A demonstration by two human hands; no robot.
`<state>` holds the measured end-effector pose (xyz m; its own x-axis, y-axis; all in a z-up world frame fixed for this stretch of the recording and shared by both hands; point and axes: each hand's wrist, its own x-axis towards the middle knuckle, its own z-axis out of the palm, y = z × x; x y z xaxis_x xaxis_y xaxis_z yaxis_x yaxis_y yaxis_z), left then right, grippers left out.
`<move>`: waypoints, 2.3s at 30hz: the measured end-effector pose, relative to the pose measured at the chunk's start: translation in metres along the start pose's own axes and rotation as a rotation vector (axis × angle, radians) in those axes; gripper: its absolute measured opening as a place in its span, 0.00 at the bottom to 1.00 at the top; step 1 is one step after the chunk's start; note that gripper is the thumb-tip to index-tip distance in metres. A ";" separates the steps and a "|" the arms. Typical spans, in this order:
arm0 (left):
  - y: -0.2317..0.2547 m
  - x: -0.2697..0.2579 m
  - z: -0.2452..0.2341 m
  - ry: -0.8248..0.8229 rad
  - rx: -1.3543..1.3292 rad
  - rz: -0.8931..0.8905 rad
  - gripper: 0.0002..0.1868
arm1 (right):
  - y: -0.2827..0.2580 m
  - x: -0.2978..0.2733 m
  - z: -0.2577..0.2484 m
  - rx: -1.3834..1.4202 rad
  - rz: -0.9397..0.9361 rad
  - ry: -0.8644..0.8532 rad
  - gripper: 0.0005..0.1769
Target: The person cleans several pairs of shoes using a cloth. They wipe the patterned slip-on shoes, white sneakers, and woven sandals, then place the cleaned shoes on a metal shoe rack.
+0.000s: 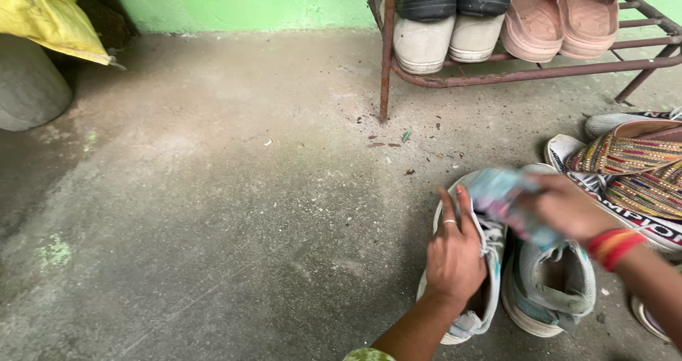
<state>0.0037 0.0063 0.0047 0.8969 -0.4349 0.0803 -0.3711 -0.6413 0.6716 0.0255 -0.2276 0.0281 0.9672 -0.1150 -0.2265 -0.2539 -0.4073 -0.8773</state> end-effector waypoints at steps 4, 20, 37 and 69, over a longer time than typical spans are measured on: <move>-0.028 0.015 0.004 0.021 -0.199 -0.027 0.29 | -0.022 -0.030 -0.007 -0.185 -0.061 0.515 0.17; -0.091 0.029 0.070 0.237 -0.078 -0.003 0.28 | 0.015 0.036 0.087 -0.807 -0.466 0.624 0.30; -0.160 0.029 0.156 0.400 -0.584 0.021 0.17 | -0.018 -0.111 0.163 -0.721 -0.661 0.188 0.37; -0.044 0.061 -0.016 0.268 -0.680 -0.595 0.19 | -0.085 -0.134 0.131 -0.766 -0.797 0.467 0.62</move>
<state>0.0790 0.0181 -0.0085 0.9508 0.0592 -0.3042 0.3098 -0.1676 0.9359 -0.0811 -0.0588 0.0770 0.7981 0.1617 0.5804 0.3226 -0.9283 -0.1850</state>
